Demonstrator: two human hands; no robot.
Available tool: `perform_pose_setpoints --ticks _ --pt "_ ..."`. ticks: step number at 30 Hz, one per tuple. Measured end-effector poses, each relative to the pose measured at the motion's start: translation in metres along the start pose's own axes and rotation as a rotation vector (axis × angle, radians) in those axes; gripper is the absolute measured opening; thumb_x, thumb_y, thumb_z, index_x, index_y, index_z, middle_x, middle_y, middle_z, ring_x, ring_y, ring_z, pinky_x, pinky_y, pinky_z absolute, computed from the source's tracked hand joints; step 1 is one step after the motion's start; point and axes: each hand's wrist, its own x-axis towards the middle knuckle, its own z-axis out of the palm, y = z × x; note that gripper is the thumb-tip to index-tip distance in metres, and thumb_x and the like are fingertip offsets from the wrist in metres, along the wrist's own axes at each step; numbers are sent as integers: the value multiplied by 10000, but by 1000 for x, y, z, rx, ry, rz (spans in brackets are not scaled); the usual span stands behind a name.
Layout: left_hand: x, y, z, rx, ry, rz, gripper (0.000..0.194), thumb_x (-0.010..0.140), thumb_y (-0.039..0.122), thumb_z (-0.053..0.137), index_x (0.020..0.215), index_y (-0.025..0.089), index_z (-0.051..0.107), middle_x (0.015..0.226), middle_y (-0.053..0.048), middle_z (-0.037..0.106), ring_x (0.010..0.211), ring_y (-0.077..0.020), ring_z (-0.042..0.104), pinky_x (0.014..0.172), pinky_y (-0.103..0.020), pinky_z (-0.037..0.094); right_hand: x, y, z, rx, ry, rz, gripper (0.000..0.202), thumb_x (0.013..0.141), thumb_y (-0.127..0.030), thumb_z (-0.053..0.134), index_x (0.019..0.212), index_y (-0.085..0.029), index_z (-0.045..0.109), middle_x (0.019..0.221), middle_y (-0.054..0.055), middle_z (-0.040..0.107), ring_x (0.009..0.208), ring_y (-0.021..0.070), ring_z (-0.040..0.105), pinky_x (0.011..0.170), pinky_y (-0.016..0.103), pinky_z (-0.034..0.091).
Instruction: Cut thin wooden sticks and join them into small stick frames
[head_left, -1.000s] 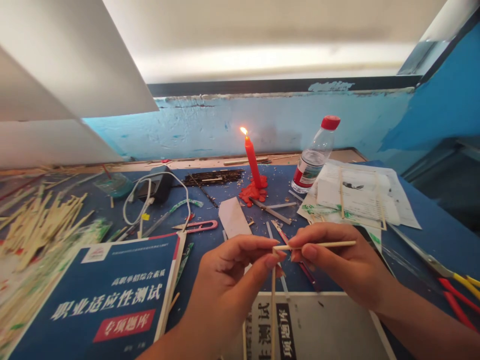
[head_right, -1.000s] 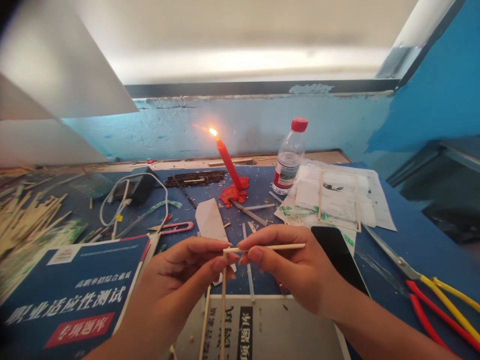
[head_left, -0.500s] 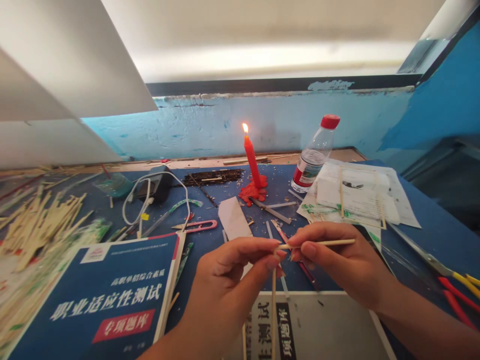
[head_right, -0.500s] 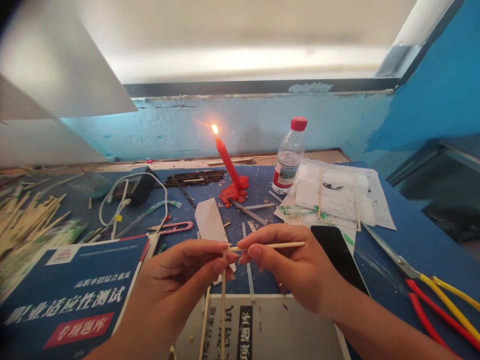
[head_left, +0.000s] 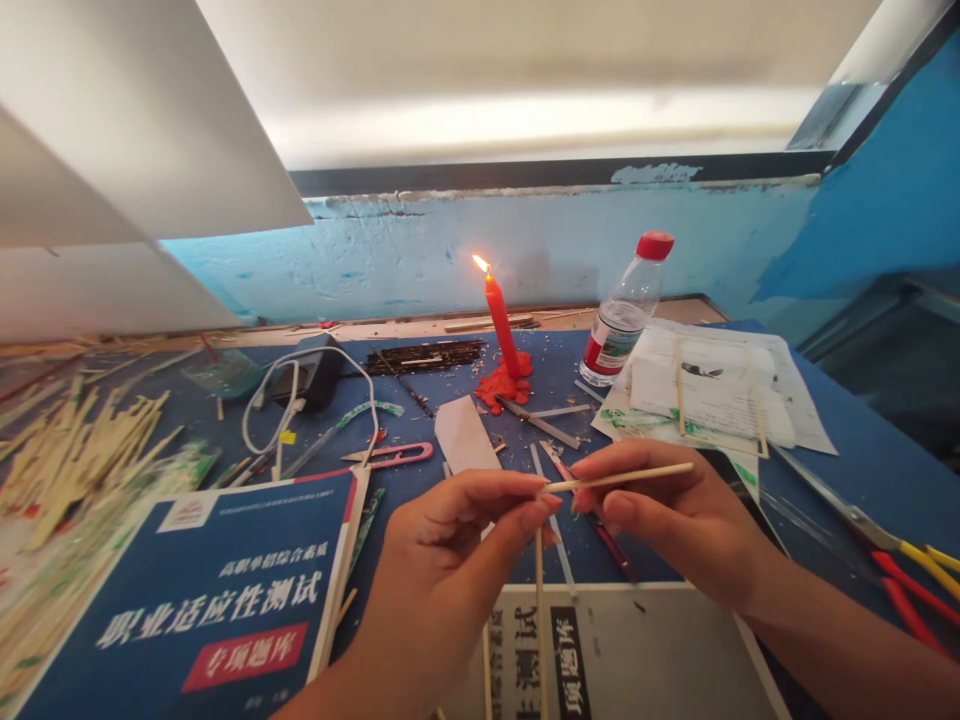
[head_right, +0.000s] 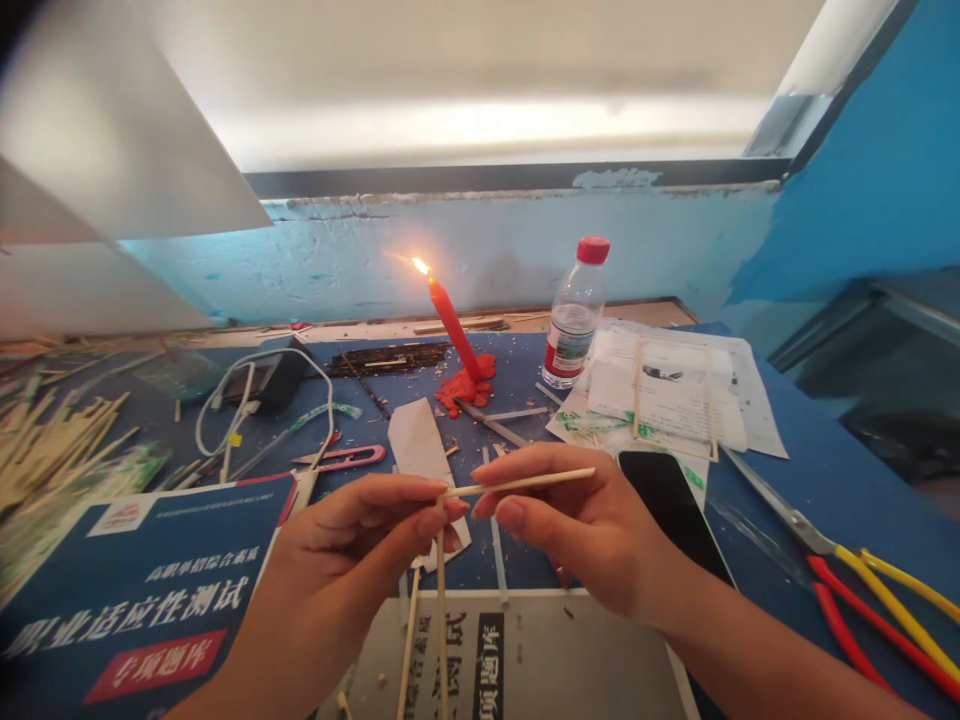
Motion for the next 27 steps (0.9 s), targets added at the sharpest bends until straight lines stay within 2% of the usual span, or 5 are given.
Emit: perform_pose_setpoints --ticks 6,11,19,27 --pt "-1 1 0 -10 13 -5 59 833 190 806 869 237 810 830 -21 839 709 -139 757 694 -195 597 -2 5 -1 -18 26 -29 190 988 -370 683 1111 -314 817 890 34 829 761 122 717 683 183 563" --pt "-3 0 0 -23 24 -1 78 831 187 811 882 244 806 861 -21 845 740 -144 769 720 -200 607 -4 5 2 -33 65 -9 186 993 -358 678 1114 -329 817 899 39 835 749 131 705 655 198 555" --pt "-1 -1 0 -69 16 -38 112 843 200 813 942 233 775 846 -27 845 744 -140 780 713 -189 608 -4 1 5 17 21 -49 192 998 -308 677 1135 -313 812 923 27 833 739 104 689 673 163 556" --pt "-3 3 2 -74 31 -32 101 826 162 818 896 208 762 841 -27 841 709 -141 775 683 -195 608 -7 4 2 58 39 19 197 989 -311 680 1129 -280 815 928 61 827 735 148 670 604 217 535"
